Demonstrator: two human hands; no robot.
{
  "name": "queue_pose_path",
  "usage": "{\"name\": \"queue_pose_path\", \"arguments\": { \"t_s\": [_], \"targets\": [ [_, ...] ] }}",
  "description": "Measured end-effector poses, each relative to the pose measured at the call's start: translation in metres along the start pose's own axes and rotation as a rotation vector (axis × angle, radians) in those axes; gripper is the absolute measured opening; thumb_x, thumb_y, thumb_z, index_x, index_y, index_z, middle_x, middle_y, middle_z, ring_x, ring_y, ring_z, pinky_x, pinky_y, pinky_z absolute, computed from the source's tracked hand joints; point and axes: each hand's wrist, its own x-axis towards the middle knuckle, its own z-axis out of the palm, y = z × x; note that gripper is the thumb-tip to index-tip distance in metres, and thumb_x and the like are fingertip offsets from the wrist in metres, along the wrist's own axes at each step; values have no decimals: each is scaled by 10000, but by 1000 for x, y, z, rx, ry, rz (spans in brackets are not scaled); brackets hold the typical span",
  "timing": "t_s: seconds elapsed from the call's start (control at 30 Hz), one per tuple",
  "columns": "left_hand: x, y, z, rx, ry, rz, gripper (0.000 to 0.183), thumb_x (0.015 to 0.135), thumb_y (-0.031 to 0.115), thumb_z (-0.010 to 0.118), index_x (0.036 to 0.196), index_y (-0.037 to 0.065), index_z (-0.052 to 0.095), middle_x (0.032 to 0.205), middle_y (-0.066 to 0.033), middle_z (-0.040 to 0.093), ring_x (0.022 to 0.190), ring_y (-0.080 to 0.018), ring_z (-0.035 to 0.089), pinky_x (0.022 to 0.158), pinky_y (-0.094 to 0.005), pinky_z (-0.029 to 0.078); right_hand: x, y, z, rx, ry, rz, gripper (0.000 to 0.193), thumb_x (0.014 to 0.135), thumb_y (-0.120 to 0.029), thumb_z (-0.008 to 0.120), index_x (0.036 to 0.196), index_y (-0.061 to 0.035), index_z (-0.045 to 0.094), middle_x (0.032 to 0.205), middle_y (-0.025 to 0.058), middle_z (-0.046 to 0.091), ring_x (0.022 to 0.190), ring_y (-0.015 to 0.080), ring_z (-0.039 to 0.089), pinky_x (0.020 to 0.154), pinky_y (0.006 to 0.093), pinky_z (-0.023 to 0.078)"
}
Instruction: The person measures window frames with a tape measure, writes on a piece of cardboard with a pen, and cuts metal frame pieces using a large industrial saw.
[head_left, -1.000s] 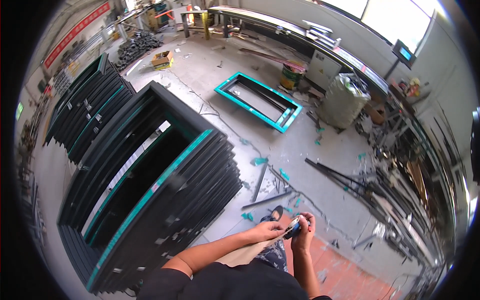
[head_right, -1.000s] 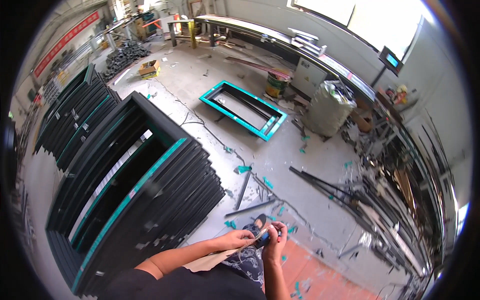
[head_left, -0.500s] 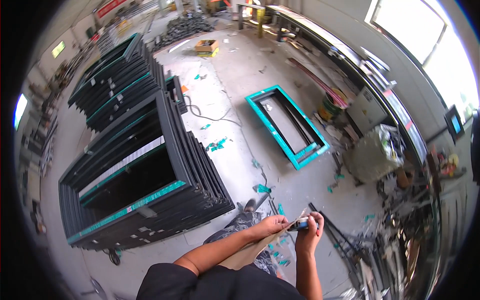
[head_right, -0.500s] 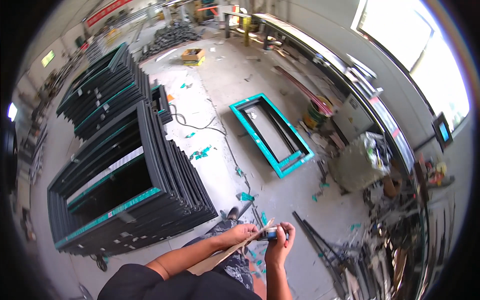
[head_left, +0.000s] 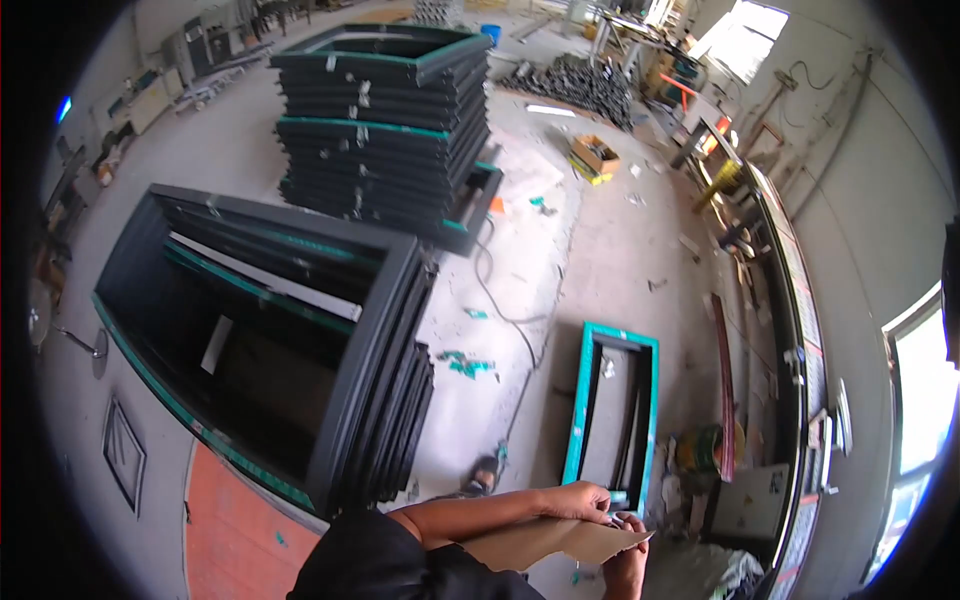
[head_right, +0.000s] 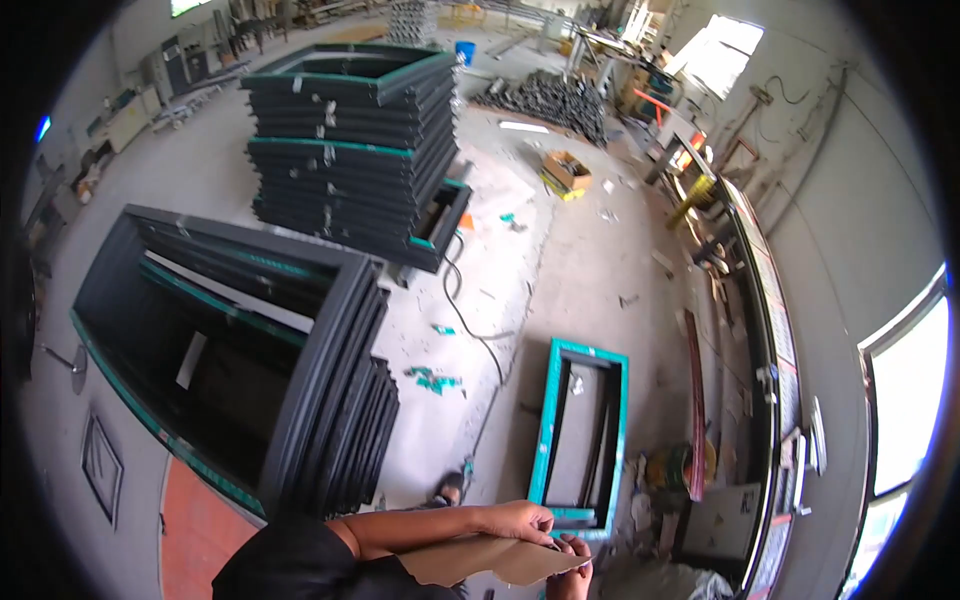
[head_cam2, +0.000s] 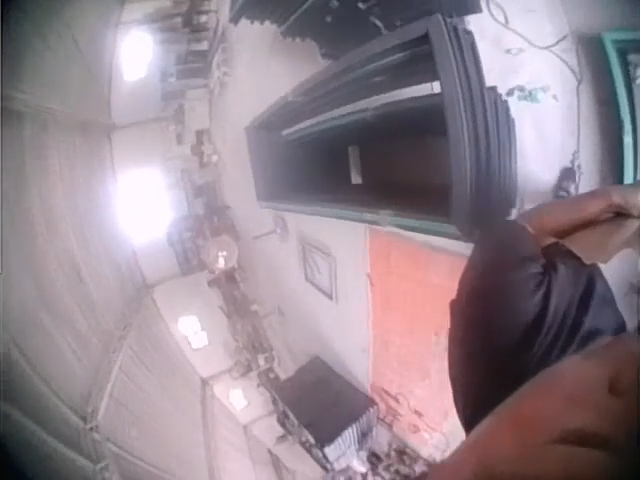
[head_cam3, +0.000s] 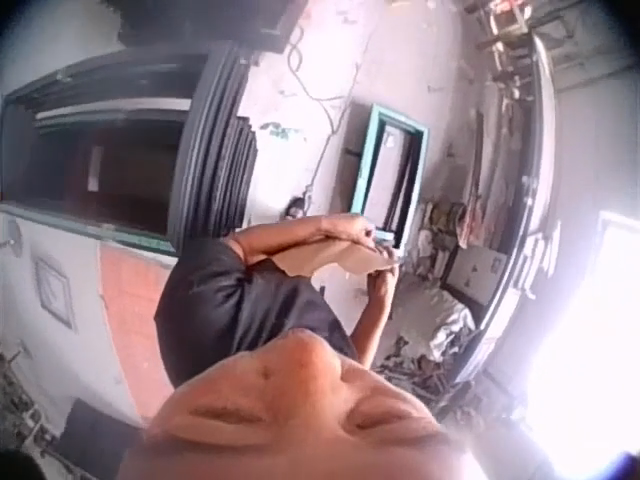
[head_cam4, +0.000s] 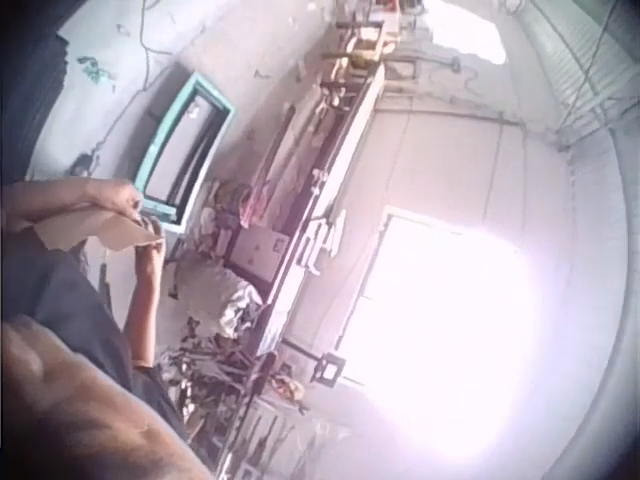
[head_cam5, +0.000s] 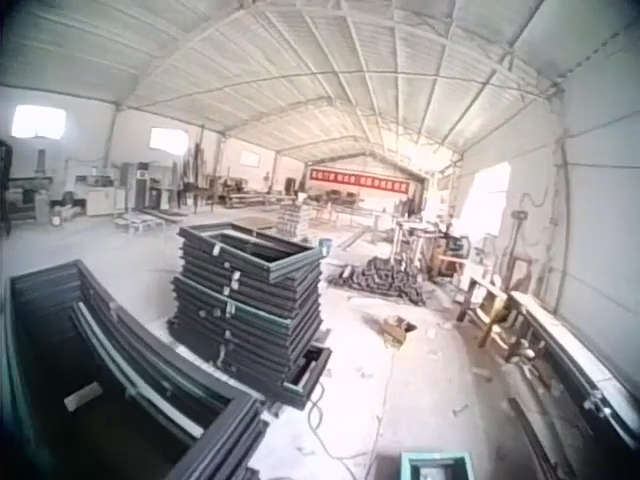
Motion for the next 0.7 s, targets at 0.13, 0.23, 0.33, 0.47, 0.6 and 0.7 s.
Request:
{"name": "queue_pose_path", "arguments": {
  "t_s": [0.13, 0.23, 0.33, 0.47, 0.6, 0.7],
  "targets": [
    [25, 49, -85, 15, 171, -4, 312, 784, 304, 640, 810, 9, 540, 724, -44, 572, 677, -91, 503, 609, -264, 415, 75, -48, 21, -116, -301, 34, 259, 821, -165, 561, 999, 24, 555, 884, 86, 604, 761, 157, 586, 655, 249, 466],
    [32, 75, -140, 20, 304, 48, 290, 790, 287, 630, 823, 10, 553, 727, -40, 579, 680, -89, 510, 611, -253, 417, 136, -48, 8, -154, -666, 217, 561, 755, -178, 675, 1232, -19, 424, 962, 67, 574, 831, 142, 544, 690, 263, 456],
    [18, 102, -196, 132, 500, 50, 266, 802, 284, 612, 827, 21, 577, 740, -39, 575, 702, -90, 508, 636, -255, 419, 197, -47, 14, -150, -1039, 171, 614, 757, -205, 689, 1254, 9, 399, 913, 79, 584, 746, 131, 561, 601, 233, 469],
    [-6, 117, -278, 170, 847, -13, 317, 791, 333, 568, 816, 17, 588, 762, -48, 545, 744, -118, 487, 689, -280, 404, 260, -106, 35, -442, -902, 557, 546, 754, -304, 703, 1164, -7, 501, 740, 66, 602, 604, 116, 567, 500, 239, 480],
    [-16, 148, -336, -224, 1230, 20, 299, 762, 262, 605, 883, -12, 606, 783, -64, 576, 717, -128, 508, 655, -242, 413, 361, -82, 24, -441, -864, 41, 229, 863, -220, 573, 976, -29, 631, 658, 4, 596, 438, 57, 438, 387, 196, 339],
    [5, 171, -364, -313, 1385, 77, 269, 784, 279, 611, 846, 19, 588, 662, -30, 536, 527, -119, 480, 483, -242, 386, 409, -135, 49, -504, -901, 146, 176, 869, -161, 545, 928, -31, 648, 671, -10, 603, 445, 44, 440, 400, 189, 347]
  ]
}}
